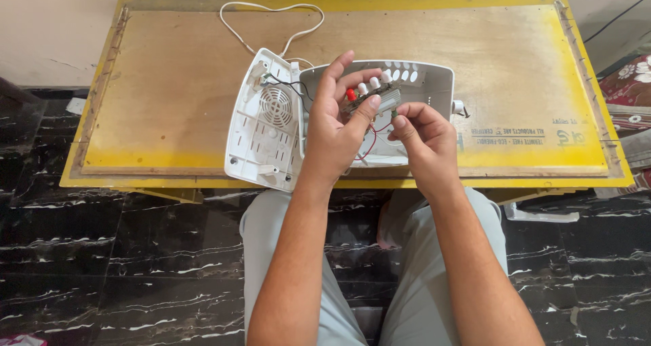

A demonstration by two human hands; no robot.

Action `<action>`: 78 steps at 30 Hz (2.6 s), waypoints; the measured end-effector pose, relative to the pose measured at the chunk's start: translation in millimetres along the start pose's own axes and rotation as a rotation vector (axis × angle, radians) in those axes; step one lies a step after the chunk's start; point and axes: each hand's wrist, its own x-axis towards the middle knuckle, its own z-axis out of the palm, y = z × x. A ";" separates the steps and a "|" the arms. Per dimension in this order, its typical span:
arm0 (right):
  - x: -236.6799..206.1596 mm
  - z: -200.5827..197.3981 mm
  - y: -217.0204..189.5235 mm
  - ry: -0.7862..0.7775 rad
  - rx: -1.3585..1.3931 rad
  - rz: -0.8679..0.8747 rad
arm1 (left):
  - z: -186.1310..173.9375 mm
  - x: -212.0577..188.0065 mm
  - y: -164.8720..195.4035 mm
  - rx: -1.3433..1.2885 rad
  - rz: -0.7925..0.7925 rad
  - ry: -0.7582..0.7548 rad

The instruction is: The person services an open white electric appliance on a table. They handle an internal circuit board with capacitors, connect and route red and black wires inside the casing, and use a red-handled screwdriver to tighten terminal screws on the board.

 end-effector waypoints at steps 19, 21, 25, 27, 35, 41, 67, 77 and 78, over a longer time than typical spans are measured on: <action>-2.3 1.7 -6.1 0.005 0.018 0.043 | -3.5 -0.1 1.7 -0.013 -0.014 -0.033; -2.6 1.6 -7.9 -0.007 0.015 0.044 | -5.1 -1.2 1.1 0.020 0.005 -0.051; -2.6 1.8 -10.5 -0.010 0.010 0.062 | -5.7 -1.2 0.1 0.050 -0.046 -0.021; -3.0 1.5 -11.5 -0.018 0.011 0.063 | -4.4 -1.5 -0.6 0.044 -0.047 -0.015; -3.4 1.7 -9.8 -0.007 0.015 0.070 | 2.7 -0.8 -6.2 0.118 0.021 0.037; -2.8 -1.0 -6.7 -0.009 0.010 0.078 | 2.6 0.3 -10.3 0.101 0.032 -0.001; -1.9 3.4 -15.4 -0.030 0.031 0.119 | 2.8 0.2 -12.8 0.001 -0.030 0.057; -2.4 4.1 -18.9 -0.018 0.063 0.123 | 3.6 -0.2 -14.2 0.032 -0.057 0.058; -1.9 3.5 -19.3 -0.013 0.071 0.135 | 3.5 -0.4 -14.0 0.026 -0.079 0.069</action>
